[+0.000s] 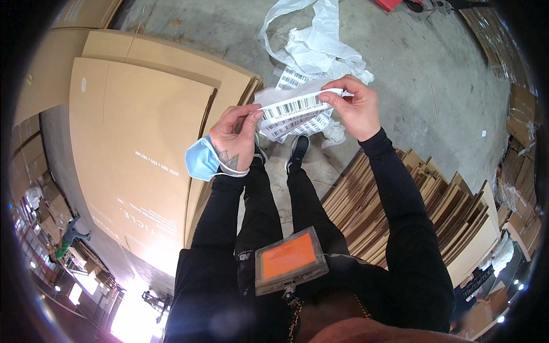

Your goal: The person repeatedly picks up barcode labels, peels them from backing sheets, and sticks them onto large flat-packed cardboard boxes. They then lift each labeled box and place it on a growing stack nearby.

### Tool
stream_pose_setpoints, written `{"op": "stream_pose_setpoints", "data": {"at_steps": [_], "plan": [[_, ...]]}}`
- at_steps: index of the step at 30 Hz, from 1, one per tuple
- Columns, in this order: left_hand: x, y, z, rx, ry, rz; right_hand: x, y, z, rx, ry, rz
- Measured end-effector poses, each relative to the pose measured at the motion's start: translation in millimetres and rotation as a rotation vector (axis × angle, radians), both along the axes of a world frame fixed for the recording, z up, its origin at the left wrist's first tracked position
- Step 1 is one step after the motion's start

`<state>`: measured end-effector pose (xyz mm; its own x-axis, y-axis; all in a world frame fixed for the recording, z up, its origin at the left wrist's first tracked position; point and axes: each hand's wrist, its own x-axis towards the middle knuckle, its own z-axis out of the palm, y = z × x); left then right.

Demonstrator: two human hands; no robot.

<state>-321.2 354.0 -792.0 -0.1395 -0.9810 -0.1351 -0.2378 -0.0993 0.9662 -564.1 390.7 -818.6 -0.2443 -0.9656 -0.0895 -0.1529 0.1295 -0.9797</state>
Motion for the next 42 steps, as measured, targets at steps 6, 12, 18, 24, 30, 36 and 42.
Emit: {"op": "stream_pose_setpoints", "data": {"at_steps": [6,12,18,24,30,36,42], "plan": [[0,-8,7,-0.400,-0.308,-0.131,1,-5,6,-0.110,0.221,-0.002],[6,-8,9,-0.075,-0.193,-0.337,-5,-9,5,-0.002,0.059,0.214],[20,10,-3,0.018,-0.143,-0.082,-2,-12,3,0.156,-0.537,0.358],[31,19,-16,0.216,0.074,-0.023,-4,-2,-45,0.158,-0.421,0.438],[54,12,-46,0.399,0.144,-0.011,12,-4,-59,0.217,-0.247,0.403],[69,-5,-62,0.441,0.146,0.016,24,-8,-63,0.270,-0.449,0.357],[74,2,-62,0.690,0.785,0.049,50,-9,-65,0.211,-0.450,0.216]]}}
